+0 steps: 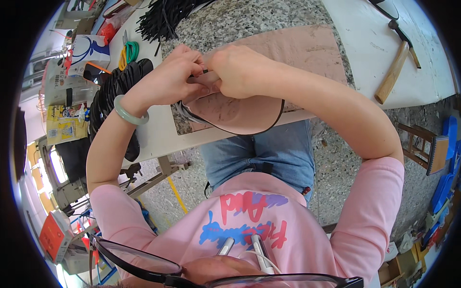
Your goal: The person selects shoe components from a pile, moves to a workstation, and attaches shoe uppers to insoles by hand and with a hammer.
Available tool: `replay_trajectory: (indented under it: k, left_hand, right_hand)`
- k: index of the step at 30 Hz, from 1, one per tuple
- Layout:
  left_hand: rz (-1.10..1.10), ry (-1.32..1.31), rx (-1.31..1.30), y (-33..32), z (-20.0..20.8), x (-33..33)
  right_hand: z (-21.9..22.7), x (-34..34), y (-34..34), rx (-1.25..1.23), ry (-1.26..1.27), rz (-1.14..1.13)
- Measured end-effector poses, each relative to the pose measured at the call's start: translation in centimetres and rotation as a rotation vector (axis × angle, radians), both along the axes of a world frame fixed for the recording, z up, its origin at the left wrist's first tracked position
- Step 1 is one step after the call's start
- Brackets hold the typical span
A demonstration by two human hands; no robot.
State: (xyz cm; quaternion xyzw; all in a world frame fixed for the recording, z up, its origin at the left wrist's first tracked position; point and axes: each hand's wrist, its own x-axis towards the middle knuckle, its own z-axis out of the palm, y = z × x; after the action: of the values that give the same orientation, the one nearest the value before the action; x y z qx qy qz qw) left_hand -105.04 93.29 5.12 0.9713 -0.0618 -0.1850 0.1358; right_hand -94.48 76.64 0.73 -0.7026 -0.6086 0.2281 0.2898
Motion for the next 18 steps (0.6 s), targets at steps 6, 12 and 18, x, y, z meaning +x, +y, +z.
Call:
replay_trajectory:
  k: [6,12,18]
  left_hand:
    - [0.022,-0.036,0.014,0.2,-0.6,-0.1]
    - [-0.005,-0.070,0.042,0.2,-1.3,-0.1]
    - [0.025,-0.077,0.084,0.1,-1.6,-0.2]
  right_hand:
    - [0.4,0.1,0.7,-0.029,-0.029,0.041]
    - [0.2,-0.1,1.0,-0.003,-0.074,0.060]
    - [-1.2,-1.4,0.2,-0.005,-0.261,0.013]
